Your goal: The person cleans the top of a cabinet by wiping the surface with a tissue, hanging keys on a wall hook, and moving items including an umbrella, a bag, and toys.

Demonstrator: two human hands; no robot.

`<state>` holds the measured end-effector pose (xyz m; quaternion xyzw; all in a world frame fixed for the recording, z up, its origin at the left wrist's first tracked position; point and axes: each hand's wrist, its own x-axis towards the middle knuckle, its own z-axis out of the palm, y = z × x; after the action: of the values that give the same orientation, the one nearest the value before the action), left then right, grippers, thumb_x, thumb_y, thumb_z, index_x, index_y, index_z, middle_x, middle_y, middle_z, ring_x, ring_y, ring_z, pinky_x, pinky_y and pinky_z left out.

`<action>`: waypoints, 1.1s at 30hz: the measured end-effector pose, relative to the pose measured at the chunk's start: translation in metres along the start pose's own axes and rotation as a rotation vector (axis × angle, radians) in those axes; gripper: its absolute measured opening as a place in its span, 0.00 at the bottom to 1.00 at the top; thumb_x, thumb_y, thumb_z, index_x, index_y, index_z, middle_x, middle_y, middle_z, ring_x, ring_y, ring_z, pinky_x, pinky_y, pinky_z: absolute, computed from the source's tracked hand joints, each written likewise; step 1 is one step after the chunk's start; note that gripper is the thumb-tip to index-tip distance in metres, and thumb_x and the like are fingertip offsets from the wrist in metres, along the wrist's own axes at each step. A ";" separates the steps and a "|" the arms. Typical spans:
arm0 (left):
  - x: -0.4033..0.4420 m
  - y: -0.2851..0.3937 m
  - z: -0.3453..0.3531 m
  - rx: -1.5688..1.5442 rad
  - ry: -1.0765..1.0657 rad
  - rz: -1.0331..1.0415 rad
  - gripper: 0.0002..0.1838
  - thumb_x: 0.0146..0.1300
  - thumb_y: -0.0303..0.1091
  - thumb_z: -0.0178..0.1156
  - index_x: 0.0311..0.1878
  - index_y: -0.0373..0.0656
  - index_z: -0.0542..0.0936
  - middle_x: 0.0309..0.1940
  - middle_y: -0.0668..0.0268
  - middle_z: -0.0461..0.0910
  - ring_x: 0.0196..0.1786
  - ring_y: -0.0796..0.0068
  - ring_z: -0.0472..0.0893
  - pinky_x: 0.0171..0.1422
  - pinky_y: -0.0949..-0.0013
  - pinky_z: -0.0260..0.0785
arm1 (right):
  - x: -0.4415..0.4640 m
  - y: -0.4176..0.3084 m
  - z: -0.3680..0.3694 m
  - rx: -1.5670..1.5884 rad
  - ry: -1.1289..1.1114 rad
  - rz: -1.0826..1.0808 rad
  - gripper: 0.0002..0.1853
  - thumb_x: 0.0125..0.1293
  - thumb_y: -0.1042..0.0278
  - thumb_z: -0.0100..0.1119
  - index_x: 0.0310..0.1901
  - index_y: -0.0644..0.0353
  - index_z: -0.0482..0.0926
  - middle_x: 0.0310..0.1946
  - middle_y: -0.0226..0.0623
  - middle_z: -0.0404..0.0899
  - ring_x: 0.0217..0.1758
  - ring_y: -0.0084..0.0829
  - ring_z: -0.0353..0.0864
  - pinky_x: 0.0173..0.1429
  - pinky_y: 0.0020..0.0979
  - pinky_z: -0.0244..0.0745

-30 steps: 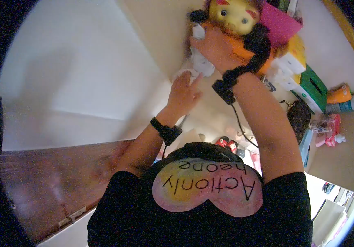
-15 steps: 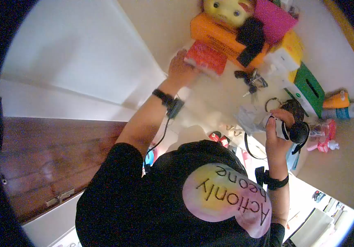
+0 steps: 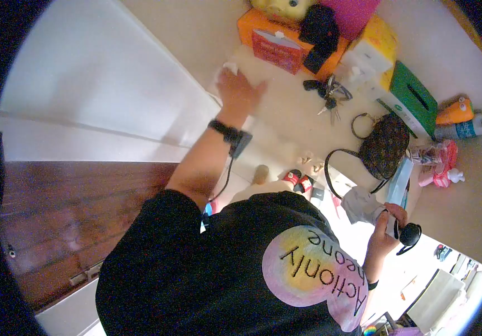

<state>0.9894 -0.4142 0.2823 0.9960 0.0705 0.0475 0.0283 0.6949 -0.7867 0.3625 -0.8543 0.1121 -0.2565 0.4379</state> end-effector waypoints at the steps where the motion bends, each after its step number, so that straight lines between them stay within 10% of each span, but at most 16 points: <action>1: -0.017 0.002 -0.001 0.078 0.005 -0.064 0.55 0.61 0.78 0.46 0.73 0.35 0.66 0.76 0.37 0.53 0.79 0.39 0.51 0.77 0.36 0.45 | -0.007 0.006 -0.001 -0.008 0.042 0.044 0.07 0.67 0.73 0.58 0.45 0.64 0.78 0.44 0.38 0.80 0.50 0.34 0.78 0.62 0.36 0.69; 15: 0.023 -0.041 0.026 -0.142 0.266 0.366 0.37 0.68 0.62 0.50 0.66 0.39 0.75 0.74 0.49 0.64 0.77 0.51 0.60 0.78 0.48 0.51 | -0.010 -0.012 0.004 -0.007 0.080 0.008 0.05 0.70 0.72 0.56 0.43 0.64 0.76 0.44 0.40 0.80 0.50 0.34 0.78 0.61 0.36 0.69; 21: -0.061 0.010 0.015 -0.480 0.152 0.856 0.22 0.64 0.41 0.55 0.58 0.43 0.81 0.67 0.55 0.73 0.71 0.58 0.70 0.74 0.51 0.61 | -0.010 -0.010 0.017 0.008 0.080 0.000 0.07 0.70 0.71 0.58 0.44 0.65 0.77 0.44 0.40 0.81 0.50 0.34 0.79 0.61 0.35 0.69; 25: -0.060 0.009 -0.031 -0.612 -0.369 0.757 0.18 0.63 0.32 0.54 0.55 0.46 0.83 0.61 0.54 0.78 0.64 0.59 0.77 0.69 0.55 0.68 | -0.007 -0.012 0.018 -0.031 0.065 -0.006 0.08 0.69 0.70 0.58 0.44 0.65 0.77 0.45 0.41 0.81 0.50 0.33 0.78 0.60 0.34 0.69; 27: -0.038 -0.019 -0.027 -0.470 0.242 0.758 0.17 0.65 0.28 0.51 0.53 0.47 0.85 0.55 0.54 0.82 0.59 0.58 0.80 0.67 0.55 0.70 | -0.006 -0.012 0.019 -0.022 0.065 0.022 0.08 0.69 0.71 0.58 0.44 0.65 0.77 0.44 0.41 0.81 0.50 0.33 0.78 0.60 0.34 0.69; 31: -0.015 -0.082 -0.025 -0.148 0.140 0.280 0.19 0.67 0.34 0.52 0.56 0.36 0.80 0.65 0.46 0.73 0.62 0.49 0.77 0.67 0.52 0.69 | -0.013 -0.013 0.029 0.026 0.054 0.026 0.07 0.70 0.70 0.56 0.45 0.64 0.78 0.44 0.38 0.81 0.49 0.31 0.78 0.59 0.33 0.69; 33: -0.025 -0.080 0.002 -0.044 0.249 0.358 0.20 0.67 0.36 0.52 0.56 0.37 0.80 0.65 0.46 0.72 0.64 0.49 0.75 0.68 0.50 0.68 | -0.020 -0.012 0.028 0.027 0.041 0.005 0.07 0.70 0.70 0.57 0.45 0.64 0.78 0.44 0.37 0.81 0.49 0.31 0.78 0.59 0.33 0.69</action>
<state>0.9535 -0.3388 0.2731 0.9781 -0.1056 0.1761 0.0324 0.6927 -0.7521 0.3524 -0.8426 0.1194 -0.2743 0.4478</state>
